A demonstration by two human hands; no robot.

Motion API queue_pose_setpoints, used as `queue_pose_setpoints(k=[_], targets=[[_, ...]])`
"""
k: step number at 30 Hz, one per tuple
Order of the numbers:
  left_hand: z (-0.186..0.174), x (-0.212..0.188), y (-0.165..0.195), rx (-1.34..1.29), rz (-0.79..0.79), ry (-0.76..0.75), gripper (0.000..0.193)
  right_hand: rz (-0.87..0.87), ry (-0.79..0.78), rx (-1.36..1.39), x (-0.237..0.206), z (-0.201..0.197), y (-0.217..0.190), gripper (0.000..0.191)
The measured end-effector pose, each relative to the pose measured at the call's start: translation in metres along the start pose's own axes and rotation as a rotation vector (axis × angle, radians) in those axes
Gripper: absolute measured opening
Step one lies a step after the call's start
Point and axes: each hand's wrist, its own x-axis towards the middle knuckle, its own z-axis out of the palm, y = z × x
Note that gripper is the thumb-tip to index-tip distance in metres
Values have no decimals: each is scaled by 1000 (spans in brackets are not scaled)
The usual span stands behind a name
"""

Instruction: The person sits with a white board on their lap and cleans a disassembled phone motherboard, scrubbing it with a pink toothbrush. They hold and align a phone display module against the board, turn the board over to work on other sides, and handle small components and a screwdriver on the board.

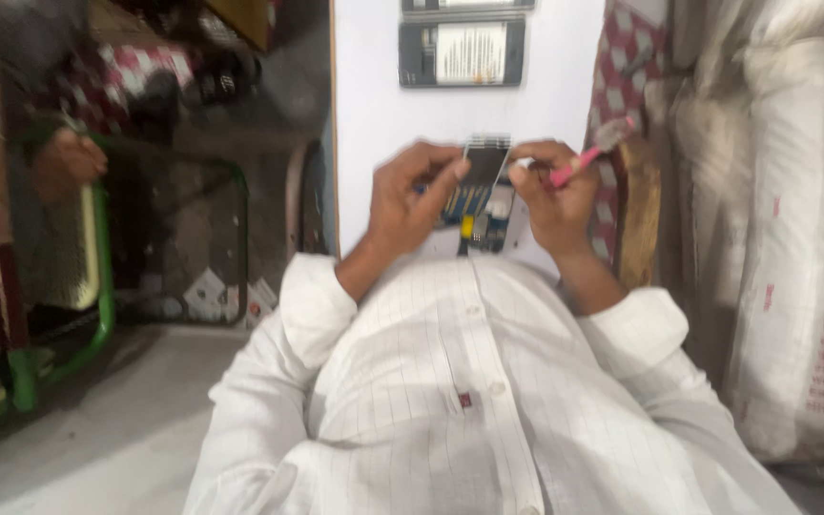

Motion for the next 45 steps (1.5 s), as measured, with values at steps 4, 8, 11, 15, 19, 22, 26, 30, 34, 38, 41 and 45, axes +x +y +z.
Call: queue_pose_setpoints(k=[4, 8, 11, 15, 19, 22, 26, 30, 34, 38, 41, 45], targets=[[-1, 6, 16, 289, 143, -25, 15, 37, 30, 58, 6, -4, -3, 21], [-2, 8, 26, 407, 162, -73, 15, 64, 37, -40, 5, -5, 4, 16], [-5, 9, 28, 397, 175, -46, 15, 94, 5, -30, 6, -6, 9, 14], [-10, 9, 27, 399, 188, -53, 15, 91, -38, -1, 7, -6, 11, 14], [-10, 9, 26, 420, 190, -69, 17, 78, -57, -11, 7, -5, 10, 14], [-10, 9, 25, 376, 150, -72, 17, 79, -63, -4, 7, -5, 12, 13], [-10, 8, 23, 306, 107, -87, 18, 70, -76, 2, 7, -4, 13, 12], [-10, 7, 22, 299, 88, -96, 19, 120, -104, 32, 6, -3, 11, 12], [-9, 6, 22, 257, 55, -94, 20, 139, -127, 47, 6, -1, 11, 13], [-9, 7, 23, 246, 39, -81, 20, 144, -112, -61, 7, -3, 13, 15], [-8, 8, 23, 231, 26, -78, 19, 178, -79, -110, 7, -3, 16, 17], [-6, 6, 22, 268, 14, -66, 20, 178, -71, -33, 9, -3, 18, 19]])
